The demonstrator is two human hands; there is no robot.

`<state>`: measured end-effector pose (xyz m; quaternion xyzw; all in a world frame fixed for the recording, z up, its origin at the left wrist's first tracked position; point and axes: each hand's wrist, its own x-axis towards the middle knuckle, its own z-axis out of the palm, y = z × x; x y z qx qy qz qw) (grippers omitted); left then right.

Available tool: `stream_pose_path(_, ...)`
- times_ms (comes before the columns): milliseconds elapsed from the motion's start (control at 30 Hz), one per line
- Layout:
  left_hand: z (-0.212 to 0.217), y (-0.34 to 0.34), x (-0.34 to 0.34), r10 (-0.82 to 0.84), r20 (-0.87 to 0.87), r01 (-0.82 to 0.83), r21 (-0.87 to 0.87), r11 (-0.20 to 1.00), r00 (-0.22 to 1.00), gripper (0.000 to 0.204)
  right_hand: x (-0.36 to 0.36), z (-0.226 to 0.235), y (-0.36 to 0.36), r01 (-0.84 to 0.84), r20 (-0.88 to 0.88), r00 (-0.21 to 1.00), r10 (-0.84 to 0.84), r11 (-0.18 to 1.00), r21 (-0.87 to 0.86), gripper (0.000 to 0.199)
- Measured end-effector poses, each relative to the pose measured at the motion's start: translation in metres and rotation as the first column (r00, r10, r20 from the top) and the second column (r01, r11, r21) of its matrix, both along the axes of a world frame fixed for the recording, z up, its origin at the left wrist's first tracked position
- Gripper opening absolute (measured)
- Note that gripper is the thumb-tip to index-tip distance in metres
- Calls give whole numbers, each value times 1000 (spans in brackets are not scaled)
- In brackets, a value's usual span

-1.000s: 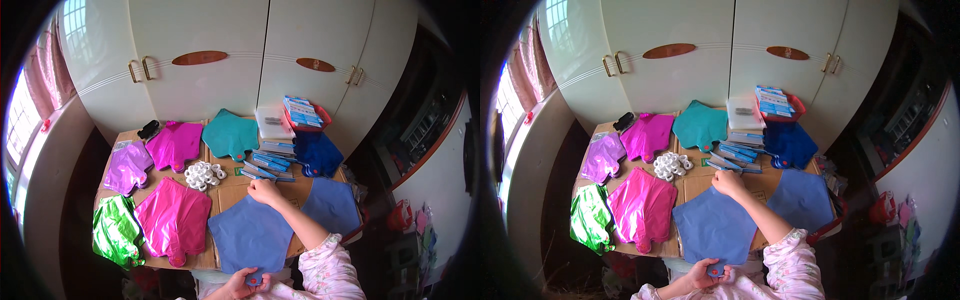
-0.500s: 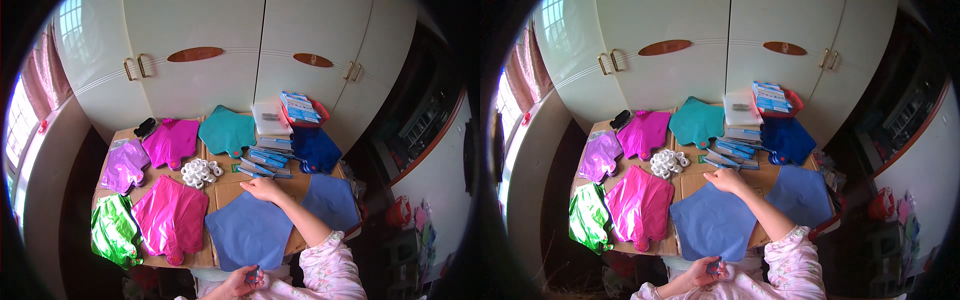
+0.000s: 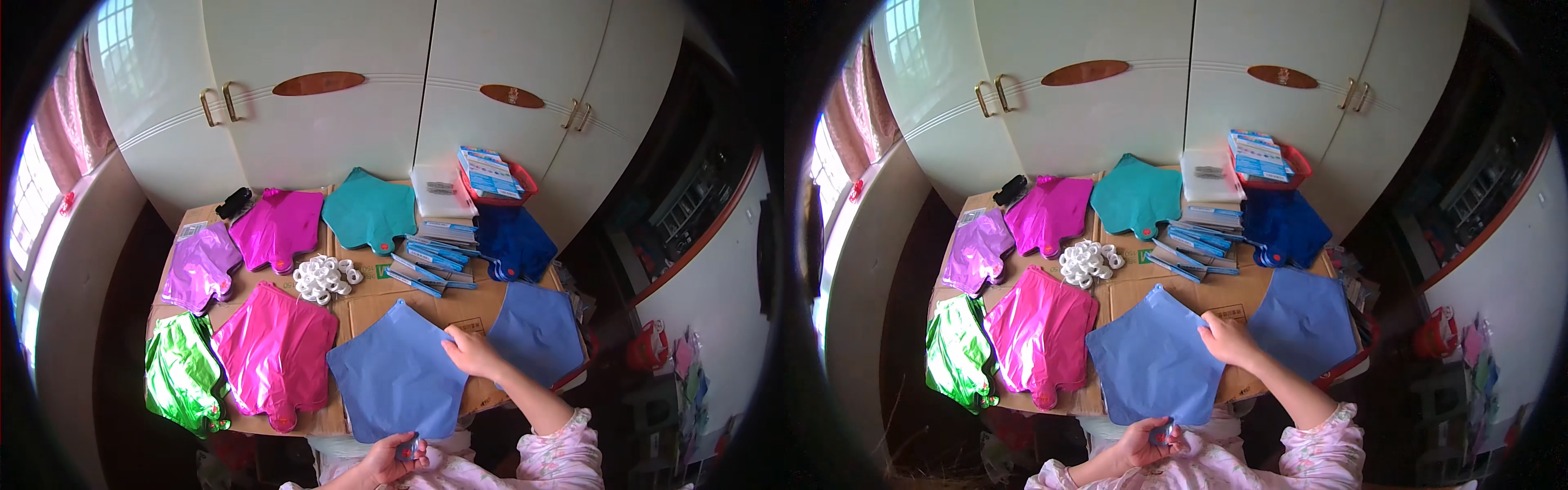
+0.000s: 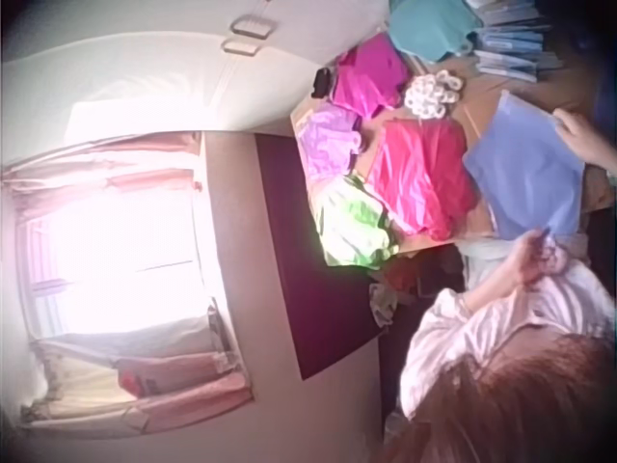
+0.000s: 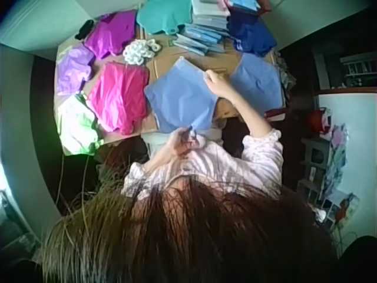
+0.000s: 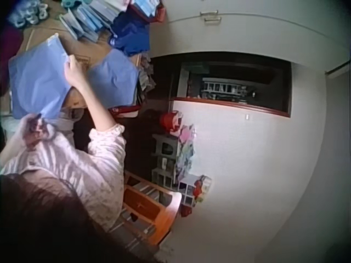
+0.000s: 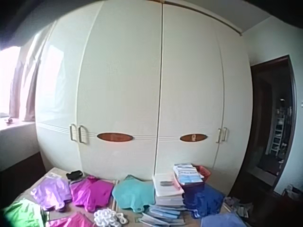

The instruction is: Fold colorful plastic sheets and place them into individual plastic sleeves for packaging.

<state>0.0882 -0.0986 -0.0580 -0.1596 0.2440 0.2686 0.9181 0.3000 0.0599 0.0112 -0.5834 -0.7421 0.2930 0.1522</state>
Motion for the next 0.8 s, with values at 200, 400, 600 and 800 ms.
stream_pose_path(200, -4, 0, -1, -8, -4, 8, 17, 1000, 1000, 21, -1, -8, -6, 3, -7, 1000, -2, 993, 115, 39)
stream_pose_path(400, 1, 0, 0, -4, 89, 11, -78, 997, 996, 24, -9, 13, 25, -57, 17, 998, 57, 998, -10, 42)
stream_pose_path(600, 11, 15, 7, -17, 115, 16, 9, 1000, 993, 25, -24, 2, 41, -134, 7, 990, 140, 935, 329, 36)
stream_pose_path(800, 24, 30, 15, -13, -5, 13, 50, 999, 1000, 25, -30, 2, 41, -158, 159, 982, 106, 917, 367, 33)
